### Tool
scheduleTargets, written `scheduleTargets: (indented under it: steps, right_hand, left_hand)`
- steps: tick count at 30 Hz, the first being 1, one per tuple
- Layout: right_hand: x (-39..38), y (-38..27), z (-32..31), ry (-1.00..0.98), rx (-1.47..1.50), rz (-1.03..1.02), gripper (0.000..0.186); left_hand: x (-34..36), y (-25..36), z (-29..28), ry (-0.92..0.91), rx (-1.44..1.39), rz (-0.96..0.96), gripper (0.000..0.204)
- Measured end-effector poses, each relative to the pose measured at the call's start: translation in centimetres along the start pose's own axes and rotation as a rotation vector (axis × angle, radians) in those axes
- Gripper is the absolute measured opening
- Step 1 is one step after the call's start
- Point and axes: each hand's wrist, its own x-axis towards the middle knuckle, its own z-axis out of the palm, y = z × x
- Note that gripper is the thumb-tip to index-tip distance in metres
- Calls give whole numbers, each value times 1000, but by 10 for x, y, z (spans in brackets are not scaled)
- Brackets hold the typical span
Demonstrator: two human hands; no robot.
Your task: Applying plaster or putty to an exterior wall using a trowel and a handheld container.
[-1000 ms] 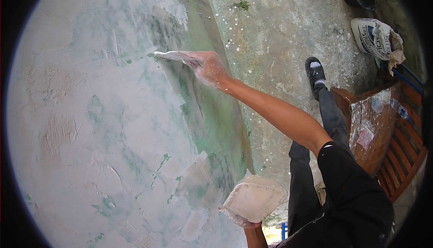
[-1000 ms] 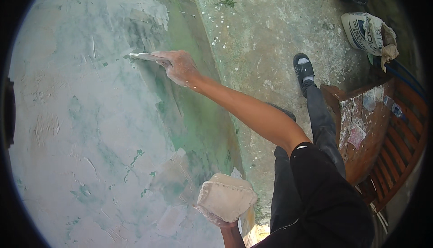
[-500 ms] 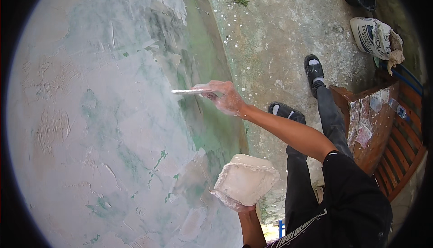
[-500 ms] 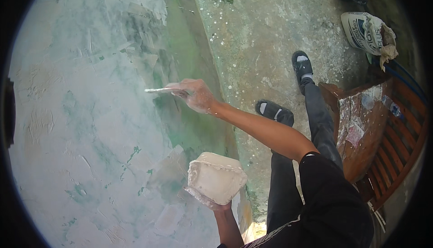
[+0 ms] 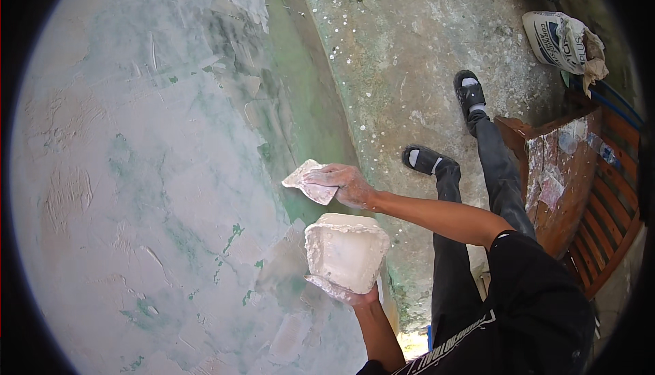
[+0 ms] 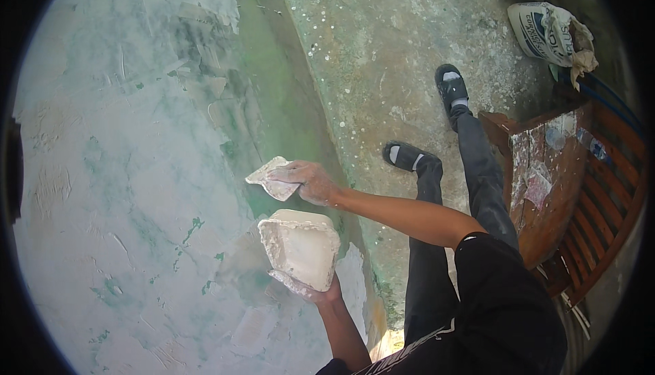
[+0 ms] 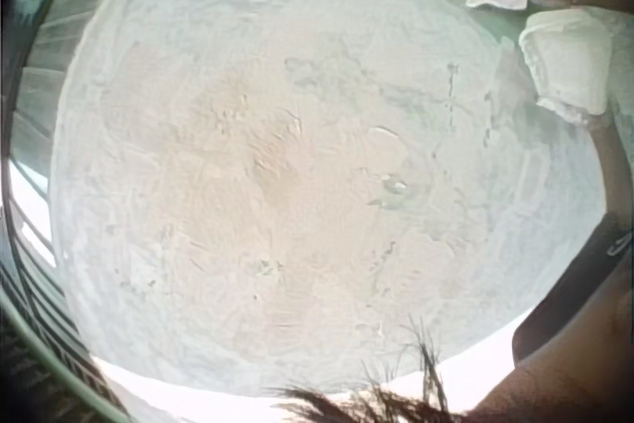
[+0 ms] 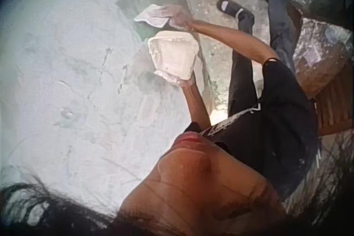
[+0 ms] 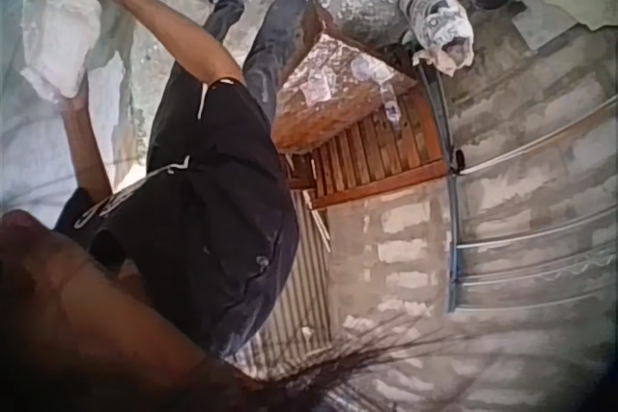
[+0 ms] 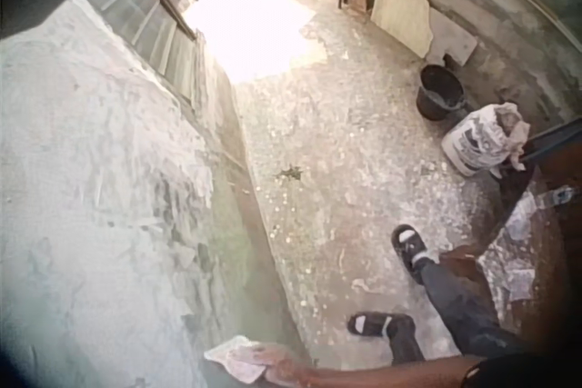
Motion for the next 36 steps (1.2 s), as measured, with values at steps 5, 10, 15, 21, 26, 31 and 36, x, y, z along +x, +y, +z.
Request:
scheduleTargets:
  steps: [5, 10, 15, 21, 26, 31, 36]
  right_hand:
    - [0, 14, -22, -156, 18, 4, 46]
    - [85, 7, -14, 147, 56, 32, 41]
    - [51, 29, -1, 107, -30, 90, 43]
    - [-27, 26, -19, -445, 3, 189, 38]
    - [65, 12, -44, -56, 19, 174, 43]
    - [192, -16, -53, 207, -46, -35, 48]
    - [171, -19, -41, -33, -15, -58, 49]
  left_hand:
    - [-5, -1, -8, -83, -204, -38, 63]
    - [-15, 2, -19, -37, -234, -8, 65]
    - [-24, -11, -17, -65, -246, -22, 63]
    - [-34, -8, -11, -94, -138, 8, 65]
    - [-41, -13, -14, -83, -300, -17, 64]
    - [-55, -22, -19, -12, -285, 1, 65]
    - [-65, -29, -11, -29, -210, 33, 66]
